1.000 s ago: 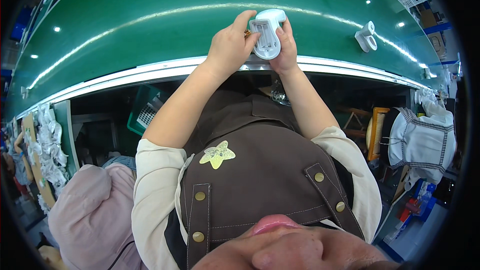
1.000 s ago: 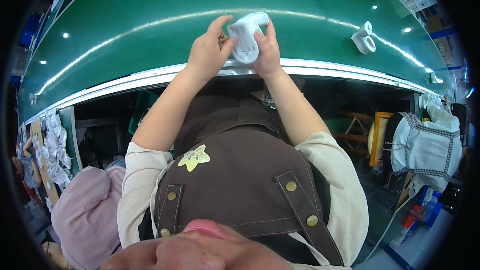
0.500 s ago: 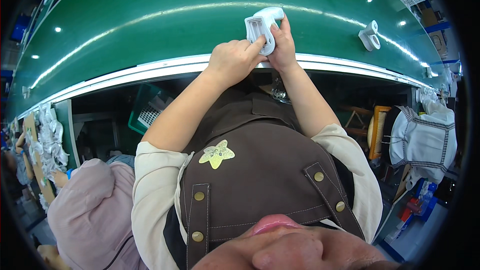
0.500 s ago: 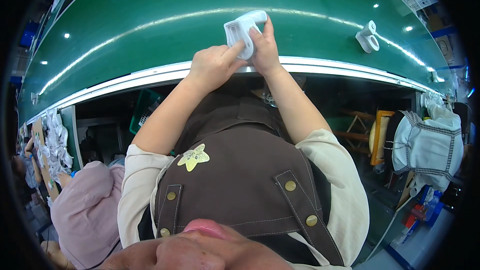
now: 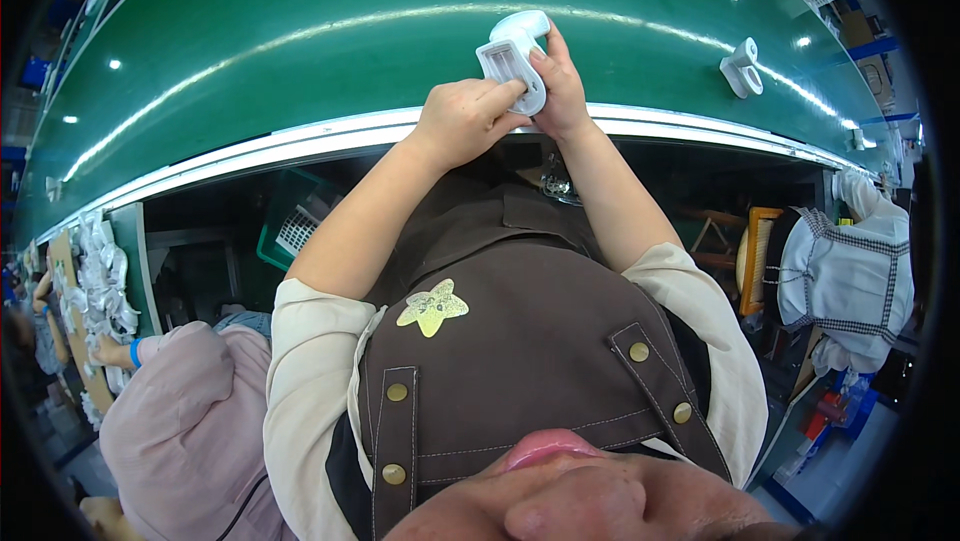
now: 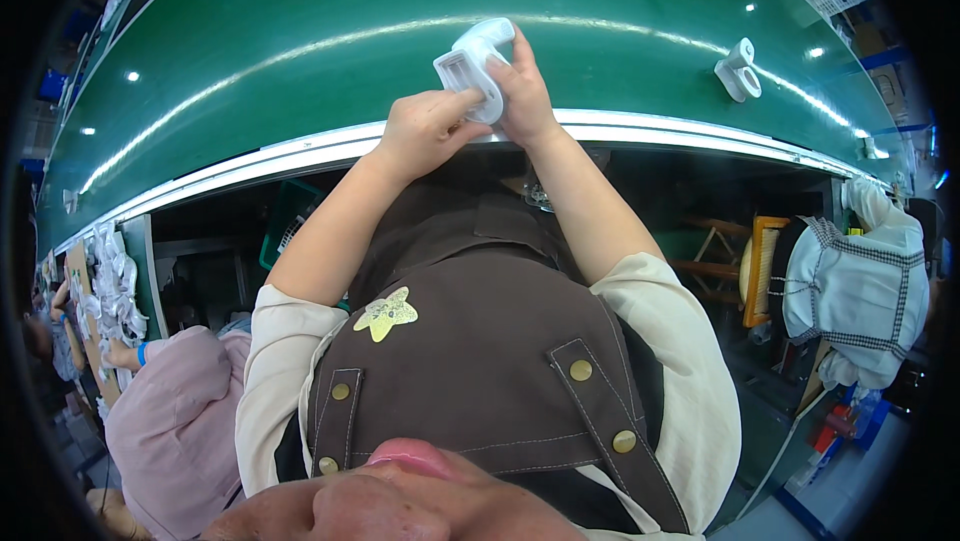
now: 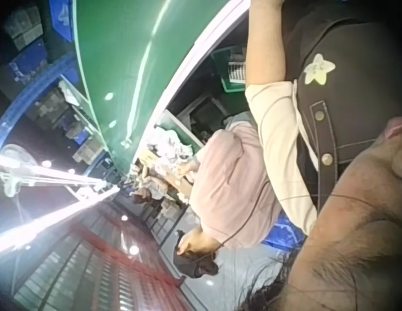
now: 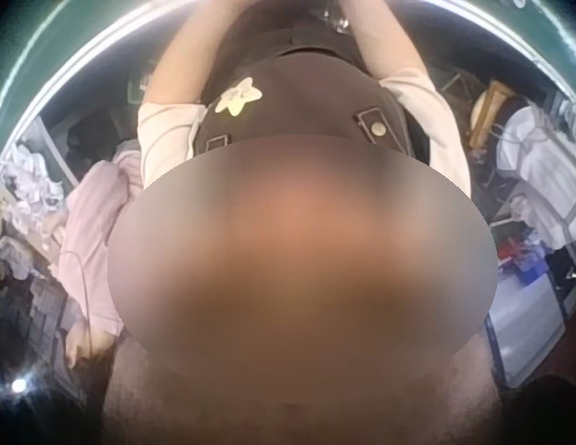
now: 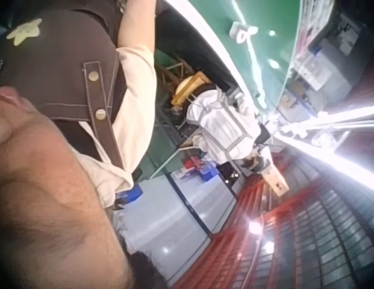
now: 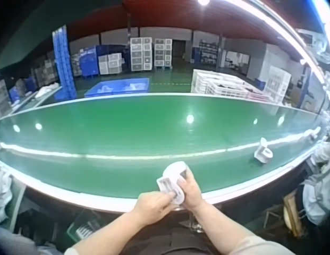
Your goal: Assembling miniature toy toilets on a factory production line.
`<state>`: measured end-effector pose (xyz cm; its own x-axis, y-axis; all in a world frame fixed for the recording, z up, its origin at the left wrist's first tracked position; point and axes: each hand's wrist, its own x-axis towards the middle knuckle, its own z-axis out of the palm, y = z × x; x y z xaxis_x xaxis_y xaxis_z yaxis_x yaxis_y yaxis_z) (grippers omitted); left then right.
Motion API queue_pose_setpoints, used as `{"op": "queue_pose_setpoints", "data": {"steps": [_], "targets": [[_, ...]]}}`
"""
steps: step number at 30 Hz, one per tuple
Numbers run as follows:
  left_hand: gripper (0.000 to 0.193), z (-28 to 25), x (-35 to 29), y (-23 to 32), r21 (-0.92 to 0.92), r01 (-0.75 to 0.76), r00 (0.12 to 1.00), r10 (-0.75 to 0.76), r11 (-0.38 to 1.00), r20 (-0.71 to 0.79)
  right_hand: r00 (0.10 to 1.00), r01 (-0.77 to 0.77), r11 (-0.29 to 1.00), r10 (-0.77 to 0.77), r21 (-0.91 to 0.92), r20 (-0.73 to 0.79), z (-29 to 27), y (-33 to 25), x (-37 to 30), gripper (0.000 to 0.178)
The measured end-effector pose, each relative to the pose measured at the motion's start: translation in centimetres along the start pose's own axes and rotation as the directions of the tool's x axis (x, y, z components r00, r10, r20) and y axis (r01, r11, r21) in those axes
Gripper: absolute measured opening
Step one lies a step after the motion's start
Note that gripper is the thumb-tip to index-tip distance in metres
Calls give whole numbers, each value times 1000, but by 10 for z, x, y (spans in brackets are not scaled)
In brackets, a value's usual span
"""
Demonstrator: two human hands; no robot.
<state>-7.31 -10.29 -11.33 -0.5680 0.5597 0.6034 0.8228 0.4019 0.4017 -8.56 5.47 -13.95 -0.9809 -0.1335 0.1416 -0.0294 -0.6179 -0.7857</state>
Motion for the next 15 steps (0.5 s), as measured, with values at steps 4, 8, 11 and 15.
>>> {"op": "queue_pose_setpoints", "data": {"steps": [4, 8, 11, 15], "targets": [[31, -2, 3, -2, -3, -42, 998, 42, 999, -48, 1000, 6, 1000, -6, -22, -10, -1, 0, 2, 57], [30, 1, 1, -5, 47, -114, 981, 120, 992, -153, 998, -4, 999, 7, 52, -55, -6, 0, 5, 46], [33, 2, 2, 0, 2, 17, 993, -16, 1000, -118, 997, 13, 1000, -13, 4, -82, -4, 1, 5, 41], [38, 1, 0, 0, 70, 12, 999, -9, 997, -40, 997, -6, 1000, 6, 1, -73, -4, 0, 6, 42]]}}
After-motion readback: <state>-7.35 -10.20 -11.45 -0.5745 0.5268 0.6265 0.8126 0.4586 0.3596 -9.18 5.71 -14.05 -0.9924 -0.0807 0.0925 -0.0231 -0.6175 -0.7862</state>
